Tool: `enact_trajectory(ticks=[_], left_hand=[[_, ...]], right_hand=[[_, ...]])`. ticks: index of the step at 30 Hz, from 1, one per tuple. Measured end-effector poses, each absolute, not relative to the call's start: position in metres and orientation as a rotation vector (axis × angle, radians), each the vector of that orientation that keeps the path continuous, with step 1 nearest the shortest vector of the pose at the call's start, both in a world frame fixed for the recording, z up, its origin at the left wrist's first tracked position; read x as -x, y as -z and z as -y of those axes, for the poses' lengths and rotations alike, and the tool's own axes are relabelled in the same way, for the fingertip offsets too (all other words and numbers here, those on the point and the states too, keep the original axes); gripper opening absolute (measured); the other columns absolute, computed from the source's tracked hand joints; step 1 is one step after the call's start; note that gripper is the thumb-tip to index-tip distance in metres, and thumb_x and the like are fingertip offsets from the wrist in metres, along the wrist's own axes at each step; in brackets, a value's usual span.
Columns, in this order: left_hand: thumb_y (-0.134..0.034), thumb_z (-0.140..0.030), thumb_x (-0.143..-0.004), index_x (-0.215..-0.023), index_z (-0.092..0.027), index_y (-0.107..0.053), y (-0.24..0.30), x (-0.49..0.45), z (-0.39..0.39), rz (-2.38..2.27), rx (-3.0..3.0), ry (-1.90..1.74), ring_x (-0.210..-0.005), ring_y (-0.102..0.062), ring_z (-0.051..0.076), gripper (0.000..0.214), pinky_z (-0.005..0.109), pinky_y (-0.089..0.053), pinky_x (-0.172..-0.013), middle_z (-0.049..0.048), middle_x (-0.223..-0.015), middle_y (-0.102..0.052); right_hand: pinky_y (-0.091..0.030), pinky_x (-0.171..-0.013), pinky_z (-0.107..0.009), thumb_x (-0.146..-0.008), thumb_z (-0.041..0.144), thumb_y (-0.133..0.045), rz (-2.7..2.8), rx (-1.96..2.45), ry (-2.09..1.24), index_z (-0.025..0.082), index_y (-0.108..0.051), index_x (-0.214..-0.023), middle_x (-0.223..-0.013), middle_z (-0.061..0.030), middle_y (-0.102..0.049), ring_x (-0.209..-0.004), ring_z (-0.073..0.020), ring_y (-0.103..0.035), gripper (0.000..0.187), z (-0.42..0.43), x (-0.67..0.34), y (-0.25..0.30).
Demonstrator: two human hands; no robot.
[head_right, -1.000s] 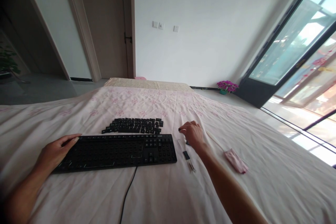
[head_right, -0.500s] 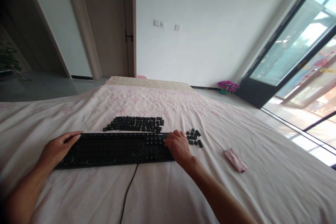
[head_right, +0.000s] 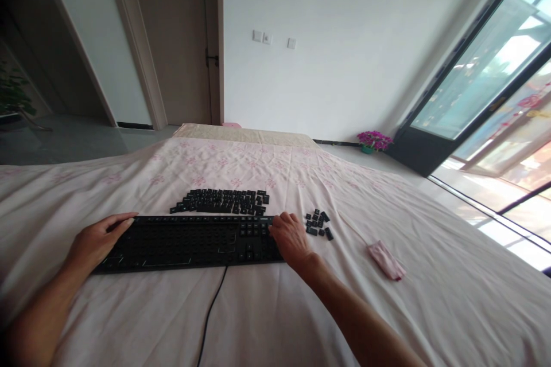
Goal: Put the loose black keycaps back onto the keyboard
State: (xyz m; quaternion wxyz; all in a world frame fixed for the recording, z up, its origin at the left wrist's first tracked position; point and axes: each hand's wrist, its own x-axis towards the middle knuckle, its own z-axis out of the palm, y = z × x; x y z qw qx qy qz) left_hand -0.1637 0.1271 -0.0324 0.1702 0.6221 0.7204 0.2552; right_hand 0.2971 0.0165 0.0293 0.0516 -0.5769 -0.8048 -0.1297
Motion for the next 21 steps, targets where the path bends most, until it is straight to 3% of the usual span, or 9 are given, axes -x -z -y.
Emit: enact_trajectory(ticks=[9, 15, 21], left_hand=[[-0.045, -0.053, -0.083, -0.113, -0.03, -0.066, 0.0367, 0.1649, -0.1298, -2.057, -1.796, -0.732, -0.089, -0.063, 0.019, 0.043, 0.026, -0.044, -0.075, -0.0003, -0.103, -0.071], [-0.045, -0.054, -0.083, -0.113, -0.032, -0.066, 0.0369, 0.1661, -0.1297, -2.053, -1.769, -0.729, -0.092, -0.063, 0.019, 0.042, 0.026, -0.043, -0.077, -0.001, -0.105, -0.07], [-0.047, -0.055, -0.082, -0.112, -0.031, -0.067, 0.0409, 0.1688, -0.1318, -2.044, -1.795, -0.732, -0.086, -0.063, 0.02, 0.043, 0.027, -0.044, -0.075, 0.0007, -0.102, -0.071]], right_hand=[[-0.029, -0.073, -0.032, -0.089, 0.03, -0.056, 2.384, 1.768, 0.301, 0.024, -0.07, -0.08, -0.085, -0.0025, -0.064, -0.086, -0.0179, -0.049, 0.018, -0.0177, -0.2992, -0.0293], [-0.031, -0.076, -0.031, -0.089, 0.032, -0.057, 2.317, 1.806, 0.288, 0.027, -0.072, -0.091, -0.09, -0.0015, -0.065, -0.088, -0.0167, -0.051, 0.016, -0.0175, -0.3015, -0.0247], [-0.03, -0.073, -0.032, -0.088, 0.029, -0.058, 2.394, 1.843, 0.334, 0.025, -0.07, -0.082, -0.087, -0.0024, -0.064, -0.086, -0.0177, -0.051, 0.014, -0.0141, -0.2945, -0.0323]])
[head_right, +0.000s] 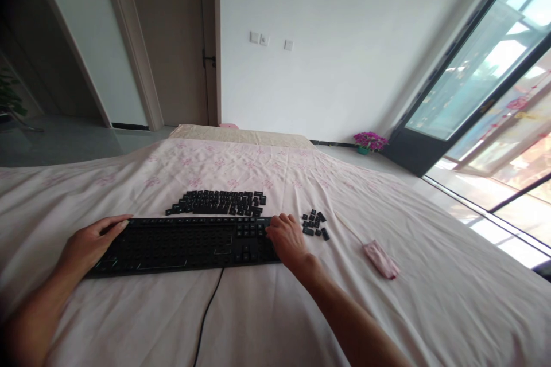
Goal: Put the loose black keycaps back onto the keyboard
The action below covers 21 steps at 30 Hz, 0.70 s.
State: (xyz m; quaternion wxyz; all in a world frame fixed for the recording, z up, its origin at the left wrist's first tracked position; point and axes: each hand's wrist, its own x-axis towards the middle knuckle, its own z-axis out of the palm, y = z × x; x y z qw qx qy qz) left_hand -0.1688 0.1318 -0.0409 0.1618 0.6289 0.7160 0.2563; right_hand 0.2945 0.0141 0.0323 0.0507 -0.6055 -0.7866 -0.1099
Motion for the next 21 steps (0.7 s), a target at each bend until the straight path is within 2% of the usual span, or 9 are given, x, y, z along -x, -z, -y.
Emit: enact_trajectory(ticks=[12, 21], left_hand=[[-0.046, -0.056, -0.082, -0.113, -0.031, -0.066, 0.039, 0.169, -0.133, -2.066, -1.78, -0.697, -0.081, -0.064, 0.021, 0.045, 0.027, -0.044, -0.069, 0.0004, -0.097, -0.072], [-0.047, -0.056, -0.081, -0.113, -0.03, -0.067, 0.037, 0.167, -0.131, -2.07, -1.774, -0.706, -0.079, -0.064, 0.02, 0.045, 0.027, -0.045, -0.069, 0.0007, -0.096, -0.072]], right_hand=[[-0.031, -0.074, -0.034, -0.088, 0.019, -0.052, 2.436, 1.894, 0.419, 0.02, -0.068, -0.075, -0.087, -0.0077, -0.063, -0.085, -0.02, -0.05, 0.02, -0.013, -0.28, -0.035], [-0.032, -0.074, -0.033, -0.087, 0.022, -0.055, 2.473, 1.873, 0.371, 0.021, -0.068, -0.076, -0.088, -0.0061, -0.064, -0.087, -0.0196, -0.05, 0.017, -0.014, -0.284, -0.036]])
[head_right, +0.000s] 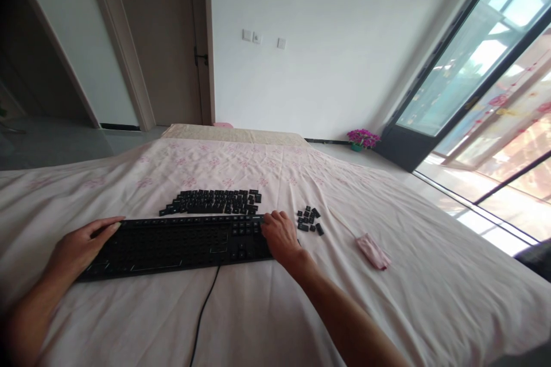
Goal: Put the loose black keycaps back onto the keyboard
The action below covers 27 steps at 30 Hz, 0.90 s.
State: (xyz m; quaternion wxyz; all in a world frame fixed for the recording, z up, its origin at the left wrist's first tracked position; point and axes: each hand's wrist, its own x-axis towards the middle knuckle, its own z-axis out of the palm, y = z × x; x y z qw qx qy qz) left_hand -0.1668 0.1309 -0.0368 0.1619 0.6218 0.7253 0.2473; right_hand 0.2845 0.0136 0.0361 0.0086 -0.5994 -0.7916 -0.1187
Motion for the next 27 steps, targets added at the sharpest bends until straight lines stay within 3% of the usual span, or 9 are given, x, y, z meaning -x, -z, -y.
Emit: enact_trajectory(ticks=[11, 27], left_hand=[[-0.047, -0.053, -0.083, -0.113, -0.029, -0.067, 0.034, 0.165, -0.129, -2.04, -1.776, -0.742, -0.093, -0.063, 0.021, 0.043, 0.027, -0.044, -0.078, 0.0016, -0.105, -0.071], [-0.047, -0.053, -0.083, -0.114, -0.029, -0.066, 0.035, 0.165, -0.128, -2.044, -1.776, -0.744, -0.088, -0.063, 0.019, 0.044, 0.026, -0.044, -0.078, 0.0015, -0.102, -0.071]], right_hand=[[-0.036, -0.079, -0.028, -0.088, 0.031, -0.055, 2.11, 1.948, 0.101, 0.027, -0.073, -0.093, -0.09, -0.0015, -0.065, -0.086, -0.0158, -0.055, 0.019, -0.014, -0.303, -0.027], [-0.03, -0.074, -0.032, -0.091, 0.027, -0.051, 2.342, 1.879, 0.359, 0.023, -0.069, -0.078, -0.083, -0.0037, -0.062, -0.083, -0.0179, -0.049, 0.022, -0.011, -0.289, -0.027]])
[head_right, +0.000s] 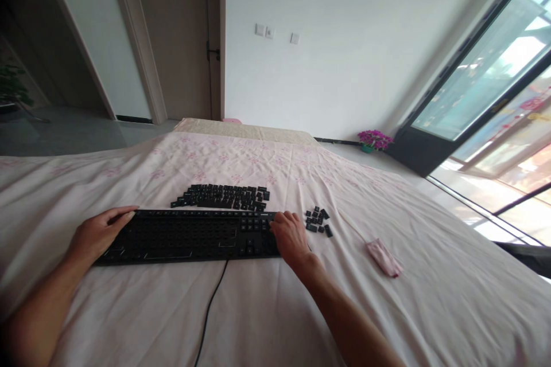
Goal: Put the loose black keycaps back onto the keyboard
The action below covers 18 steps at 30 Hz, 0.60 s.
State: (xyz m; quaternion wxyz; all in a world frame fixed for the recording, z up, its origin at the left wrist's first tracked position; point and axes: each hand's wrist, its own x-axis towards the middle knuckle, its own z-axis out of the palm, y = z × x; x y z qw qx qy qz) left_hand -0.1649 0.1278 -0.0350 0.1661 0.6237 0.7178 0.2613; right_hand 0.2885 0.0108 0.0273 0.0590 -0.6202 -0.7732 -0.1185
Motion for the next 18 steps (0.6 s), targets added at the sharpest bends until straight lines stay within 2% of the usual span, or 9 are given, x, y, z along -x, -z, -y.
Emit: enact_trajectory(ticks=[18], left_hand=[[-0.047, -0.051, -0.084, -0.115, -0.027, -0.066, 0.0304, 0.1627, -0.1257, -2.026, -1.775, -0.738, -0.093, -0.063, 0.02, 0.043, 0.026, -0.043, -0.077, 0.0022, -0.106, -0.07]], right_hand=[[-0.03, -0.073, -0.035, -0.091, 0.022, -0.049, 2.437, 1.879, 0.47, 0.022, -0.065, -0.084, -0.087, -0.0052, -0.061, -0.084, -0.0202, -0.049, 0.017, -0.0065, -0.2847, -0.0245]])
